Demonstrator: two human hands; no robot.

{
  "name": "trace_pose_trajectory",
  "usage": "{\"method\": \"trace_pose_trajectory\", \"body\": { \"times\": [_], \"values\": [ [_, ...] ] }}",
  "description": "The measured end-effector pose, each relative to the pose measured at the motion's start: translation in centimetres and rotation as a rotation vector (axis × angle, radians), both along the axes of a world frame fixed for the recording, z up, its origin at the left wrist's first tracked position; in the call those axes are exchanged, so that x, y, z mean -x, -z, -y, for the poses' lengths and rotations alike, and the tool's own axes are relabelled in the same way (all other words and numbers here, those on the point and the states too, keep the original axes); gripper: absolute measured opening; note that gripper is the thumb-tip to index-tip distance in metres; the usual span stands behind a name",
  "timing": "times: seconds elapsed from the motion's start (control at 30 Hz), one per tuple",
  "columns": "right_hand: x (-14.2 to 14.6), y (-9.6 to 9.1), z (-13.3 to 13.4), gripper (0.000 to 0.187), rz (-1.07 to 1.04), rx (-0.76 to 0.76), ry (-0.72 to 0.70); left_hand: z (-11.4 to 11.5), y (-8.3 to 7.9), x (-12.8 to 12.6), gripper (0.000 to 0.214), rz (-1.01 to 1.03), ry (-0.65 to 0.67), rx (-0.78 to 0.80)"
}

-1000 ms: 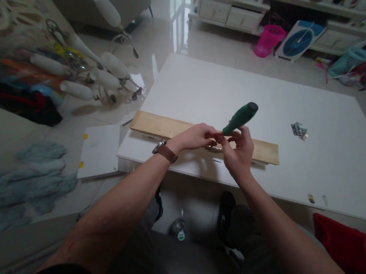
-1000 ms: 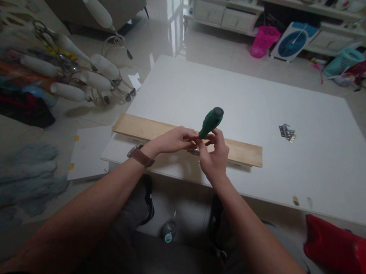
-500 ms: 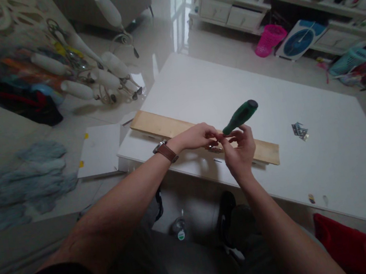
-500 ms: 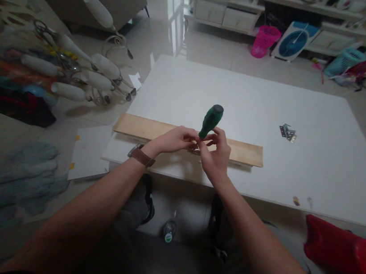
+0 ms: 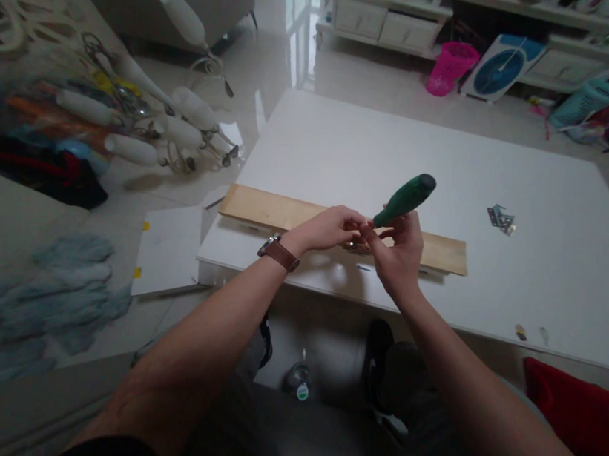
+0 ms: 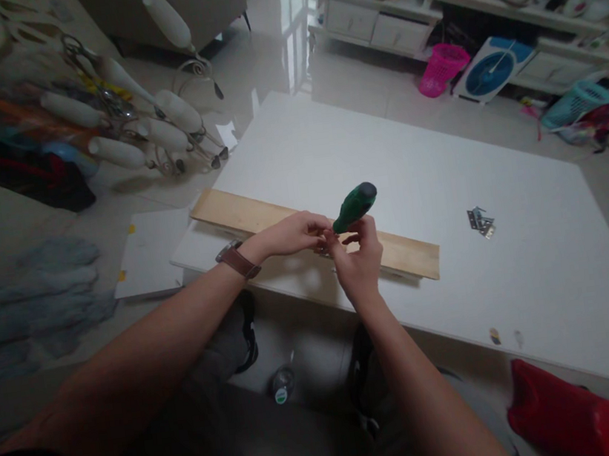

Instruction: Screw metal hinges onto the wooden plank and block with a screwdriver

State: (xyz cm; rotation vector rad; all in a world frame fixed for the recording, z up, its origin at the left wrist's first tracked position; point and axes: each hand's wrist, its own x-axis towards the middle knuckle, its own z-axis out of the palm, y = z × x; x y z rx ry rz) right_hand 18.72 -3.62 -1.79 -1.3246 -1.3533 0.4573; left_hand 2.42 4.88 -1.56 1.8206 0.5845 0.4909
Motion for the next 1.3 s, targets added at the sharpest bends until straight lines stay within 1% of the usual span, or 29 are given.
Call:
{"method": "trace_pose_trajectory", "body": {
  "times": [0.1,0.23,0.37,0.5,0.67,0.83,0.97,1.07,1.2,1.3],
  "values": [
    [0.01,0.06,0.05,0.034,-0.003,0.012,0.026,-0.09,0.12,0.03,0.013,0.001,-0.005,-0.010],
    [0.03,0.13,0.26,0.032,-0.008,0.000,0.023,-0.30,0.25,0.11,0.020,0.027,0.031,-0.020],
    [0.04,0.21,0.36,0.034,-0.019,0.005,-0.012,-0.38,0.36,0.13,0.016,0.020,0.034,-0.051],
    [0.10,0.07,0.29,0.035,-0.014,-0.008,-0.021,-0.20,0.14,0.09,0.014,0.021,0.017,-0.025],
    [0.05,-0.01,0.07,0.033,0.011,0.008,0.007,-0.04,-0.07,0.06,0.010,0.001,0.000,0.002],
    [-0.04,0.29,0.09,0.038,0.005,-0.024,0.051,-0.18,0.18,0.07,0.012,-0.001,-0.002,-0.001],
    [0.00,0.34,0.26,0.036,-0.013,-0.030,0.021,-0.29,0.23,0.08,0.018,0.005,0.026,-0.036],
    [0.04,0.19,0.32,0.035,-0.030,-0.024,-0.011,-0.25,0.14,0.02,0.016,0.012,0.022,-0.068],
    [0.11,0.03,0.24,0.035,-0.009,-0.015,-0.024,-0.09,0.00,-0.06,0.012,0.024,0.001,-0.027],
    [0.11,0.04,0.16,0.032,-0.005,-0.009,-0.012,-0.07,0.04,-0.07,0.011,0.014,-0.005,-0.019]
  ]
}}
